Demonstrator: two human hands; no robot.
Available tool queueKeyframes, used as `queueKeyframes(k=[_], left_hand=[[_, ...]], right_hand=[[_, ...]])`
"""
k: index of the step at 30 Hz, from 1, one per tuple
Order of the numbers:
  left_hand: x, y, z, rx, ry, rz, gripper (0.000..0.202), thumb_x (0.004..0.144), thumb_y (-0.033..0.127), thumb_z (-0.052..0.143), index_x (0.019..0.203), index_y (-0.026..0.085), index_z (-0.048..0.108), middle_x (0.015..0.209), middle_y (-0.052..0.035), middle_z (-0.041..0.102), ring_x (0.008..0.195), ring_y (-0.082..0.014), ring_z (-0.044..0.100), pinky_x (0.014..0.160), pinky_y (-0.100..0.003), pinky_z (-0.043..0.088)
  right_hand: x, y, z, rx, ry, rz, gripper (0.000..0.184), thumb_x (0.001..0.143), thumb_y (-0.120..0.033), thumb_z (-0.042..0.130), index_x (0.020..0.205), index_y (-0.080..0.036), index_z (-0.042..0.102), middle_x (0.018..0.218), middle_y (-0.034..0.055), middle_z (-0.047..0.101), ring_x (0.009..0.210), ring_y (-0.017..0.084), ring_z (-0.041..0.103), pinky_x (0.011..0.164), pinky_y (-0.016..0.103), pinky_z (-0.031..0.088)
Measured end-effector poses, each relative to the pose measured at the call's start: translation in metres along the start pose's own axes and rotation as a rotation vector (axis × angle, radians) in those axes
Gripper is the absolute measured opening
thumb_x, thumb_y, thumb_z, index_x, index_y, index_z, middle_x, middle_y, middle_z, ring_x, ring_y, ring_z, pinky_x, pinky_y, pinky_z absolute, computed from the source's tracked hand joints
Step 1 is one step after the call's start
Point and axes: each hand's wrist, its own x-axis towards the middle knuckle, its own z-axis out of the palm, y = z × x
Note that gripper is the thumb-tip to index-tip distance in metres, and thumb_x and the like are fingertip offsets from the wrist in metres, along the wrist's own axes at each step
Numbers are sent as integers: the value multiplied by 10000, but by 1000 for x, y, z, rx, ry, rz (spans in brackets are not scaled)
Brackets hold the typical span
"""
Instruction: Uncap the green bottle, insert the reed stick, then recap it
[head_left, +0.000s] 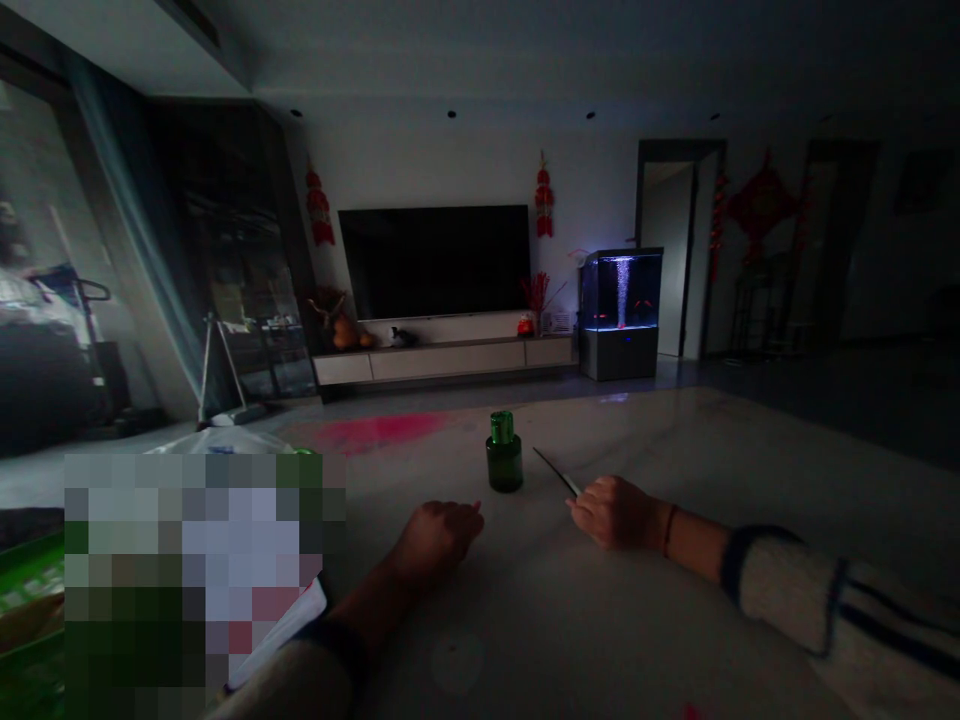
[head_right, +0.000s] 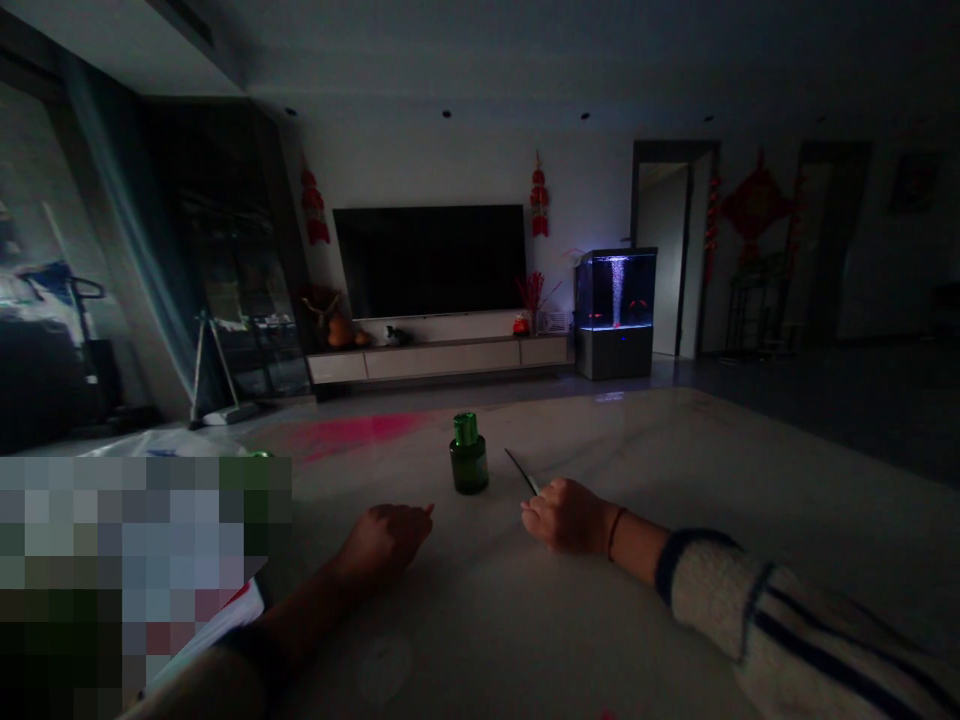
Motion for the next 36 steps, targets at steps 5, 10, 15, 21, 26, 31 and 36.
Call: queueKeyframes(k=[5,10,15,21,26,31,36], left_hand=[[0,-3,6,17,60,49,392,885,177,224,662,154,546,594,-22,568,518,-94,509,509,-214,369],[1,-2,5,96,92,74,379,881,175,217,684,151,539,564,-15,556,509,-97,507,492,-215,360],[3,1,-1,90,8,18,304,860,193,259,736,158,535,614,-24,587,523,-114,526,493,-227,366],[7,4,-5,-10,-70,-174,396,820,162,305,1215,152,330,755,-31,617,595,-117,553,541,-220,386],[9,5,-6,-38,-148,-240,329,832,180,280,1145,137,374,706,-27,605,572,-121,543,526,-220,371],[8,4,-6,31,-184,-122,196,828,171,295,823,154,489,688,-36,578,594,-135,533,537,-235,379],[7,2,-1,24,-122,-49,239,835,167,289,782,160,522,736,-48,579,625,-137,544,565,-246,403]], right_hand=[[3,0,-3,-64,42,-45,295,839,-59,348,596,-151,489,503,5,524,470,100,449,454,272,170],[5,0,-5,-110,107,-61,259,834,-76,373,603,-164,450,497,-18,516,451,97,452,451,273,149],[5,0,-4,-151,103,-40,229,827,-82,386,627,-174,446,499,-25,502,450,98,449,453,278,131],[4,0,-5,-147,130,-50,214,835,-101,395,645,-188,445,513,-34,492,462,97,433,463,273,119],[3,0,-3,-100,119,-27,203,833,-102,402,663,-188,471,529,-35,510,474,100,443,464,272,129],[1,1,0,-64,132,-23,191,841,-136,412,681,-182,505,502,-35,506,460,98,443,460,274,143],[-2,-1,5,-11,63,-18,225,856,-144,382,684,-172,525,515,-21,516,469,85,446,462,275,176]])
